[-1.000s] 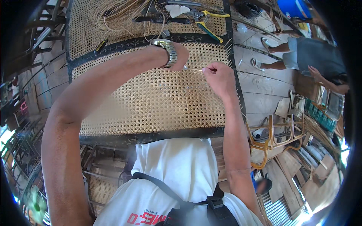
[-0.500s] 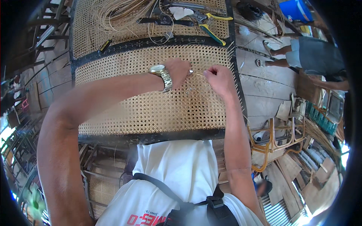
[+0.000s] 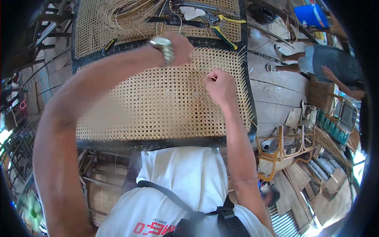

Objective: Repairing the rattan mesh seat of a chair by weaving and securing cane strips.

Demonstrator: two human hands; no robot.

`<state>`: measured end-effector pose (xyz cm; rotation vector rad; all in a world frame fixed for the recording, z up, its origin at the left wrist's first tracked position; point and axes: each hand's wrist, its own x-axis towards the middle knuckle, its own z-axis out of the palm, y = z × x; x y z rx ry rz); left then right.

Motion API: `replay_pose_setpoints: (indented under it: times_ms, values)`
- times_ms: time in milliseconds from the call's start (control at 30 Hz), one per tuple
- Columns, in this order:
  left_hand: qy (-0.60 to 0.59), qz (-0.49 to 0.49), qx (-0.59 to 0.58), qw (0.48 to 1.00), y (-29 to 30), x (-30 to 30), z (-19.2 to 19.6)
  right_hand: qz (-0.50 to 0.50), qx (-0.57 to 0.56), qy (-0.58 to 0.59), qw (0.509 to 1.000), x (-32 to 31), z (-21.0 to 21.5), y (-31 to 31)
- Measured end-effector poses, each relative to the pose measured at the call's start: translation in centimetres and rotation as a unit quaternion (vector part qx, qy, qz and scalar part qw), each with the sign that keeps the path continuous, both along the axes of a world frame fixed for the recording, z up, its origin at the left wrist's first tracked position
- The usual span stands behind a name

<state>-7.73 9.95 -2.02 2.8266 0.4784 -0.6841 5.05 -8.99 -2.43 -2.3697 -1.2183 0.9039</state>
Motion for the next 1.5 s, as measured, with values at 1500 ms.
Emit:
replay_pose_setpoints:
  times_ms: [1500]
  values:
    - [0.056,0.32,-0.337,0.884,-3.7,0.5,-1.5,0.019,-0.066,0.09,0.994,1.9,-0.3,2.3]
